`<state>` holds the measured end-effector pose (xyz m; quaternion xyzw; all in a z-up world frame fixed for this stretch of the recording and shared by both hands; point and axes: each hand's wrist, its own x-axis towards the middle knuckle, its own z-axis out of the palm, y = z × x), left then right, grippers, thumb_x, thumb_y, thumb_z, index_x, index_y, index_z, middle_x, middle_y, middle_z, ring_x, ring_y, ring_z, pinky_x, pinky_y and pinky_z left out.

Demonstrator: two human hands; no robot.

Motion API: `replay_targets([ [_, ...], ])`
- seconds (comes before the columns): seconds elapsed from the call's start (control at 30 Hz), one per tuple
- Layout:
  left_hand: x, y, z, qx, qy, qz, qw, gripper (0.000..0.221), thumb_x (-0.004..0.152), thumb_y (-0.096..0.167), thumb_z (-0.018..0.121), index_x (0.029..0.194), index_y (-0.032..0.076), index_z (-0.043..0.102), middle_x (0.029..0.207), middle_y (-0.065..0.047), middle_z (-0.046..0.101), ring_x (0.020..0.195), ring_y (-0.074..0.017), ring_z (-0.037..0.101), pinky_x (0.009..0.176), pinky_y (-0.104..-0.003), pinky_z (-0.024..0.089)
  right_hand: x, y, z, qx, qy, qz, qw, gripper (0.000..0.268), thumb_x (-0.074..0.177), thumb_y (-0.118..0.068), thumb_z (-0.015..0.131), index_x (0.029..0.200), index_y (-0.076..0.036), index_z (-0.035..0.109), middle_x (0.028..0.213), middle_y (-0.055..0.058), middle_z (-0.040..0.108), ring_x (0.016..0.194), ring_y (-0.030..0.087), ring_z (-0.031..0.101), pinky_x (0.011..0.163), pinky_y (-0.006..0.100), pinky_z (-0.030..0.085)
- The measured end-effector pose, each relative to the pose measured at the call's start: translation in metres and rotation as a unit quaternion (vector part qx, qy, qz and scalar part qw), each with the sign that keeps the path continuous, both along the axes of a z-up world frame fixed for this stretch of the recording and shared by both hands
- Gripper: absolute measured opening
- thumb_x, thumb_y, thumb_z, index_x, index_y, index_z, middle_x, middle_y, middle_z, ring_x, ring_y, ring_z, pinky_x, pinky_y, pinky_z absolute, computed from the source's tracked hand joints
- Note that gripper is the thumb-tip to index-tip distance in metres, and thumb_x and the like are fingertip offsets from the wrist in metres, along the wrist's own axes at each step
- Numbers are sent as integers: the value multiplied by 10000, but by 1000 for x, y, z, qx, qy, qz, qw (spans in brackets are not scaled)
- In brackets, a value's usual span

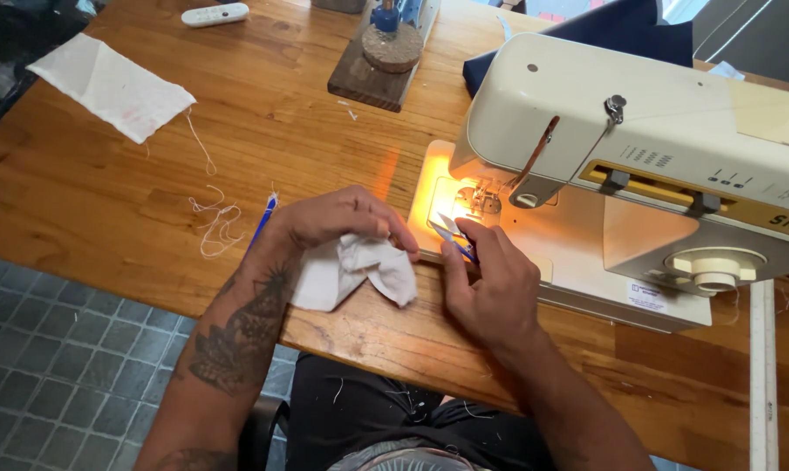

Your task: Sewing a piece of white fabric using a sewing machine and trimming threads with snips

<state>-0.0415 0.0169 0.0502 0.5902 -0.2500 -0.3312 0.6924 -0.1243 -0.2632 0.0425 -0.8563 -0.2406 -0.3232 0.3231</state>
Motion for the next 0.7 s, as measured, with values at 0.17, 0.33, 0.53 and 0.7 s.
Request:
replay_targets([
  [0.17,3,-9,-4,-85,-12,8,996,442,1055,180,745,1406,-80,816,1071,-163,907,916,-149,876,770,-288,705,-18,-6,8,136,94,36,986,268,1090,-235,808,1298,-67,817,744,55,685,599,214,703,585,294,583],
  [0.33,1,-16,-20,-136,-44,-13,990,483,1041,3,756,1505,-130,731,1266,-267,870,939,-123,837,794,-228,666,-10,-31,19,225,234,83,942,203,1003,-100,845,1189,-25,815,613,51,620,529,116,557,537,240,482],
  [0.53,-9,-25,-3,-134,-68,17,989,516,1006,-49,810,1514,-93,732,1430,-275,821,1151,-188,860,888,-247,713,9,-50,1,223,346,122,903,232,990,-122,889,1172,16,850,644,40,601,613,99,553,604,250,470],
  [0.7,-10,-33,18,-47,-175,-15,983,494,1006,-51,730,1488,28,803,1505,-220,798,1165,-278,864,1021,-381,716,11,-38,-8,257,391,145,872,203,1031,-91,858,1187,38,847,642,48,625,617,99,570,617,224,468],
])
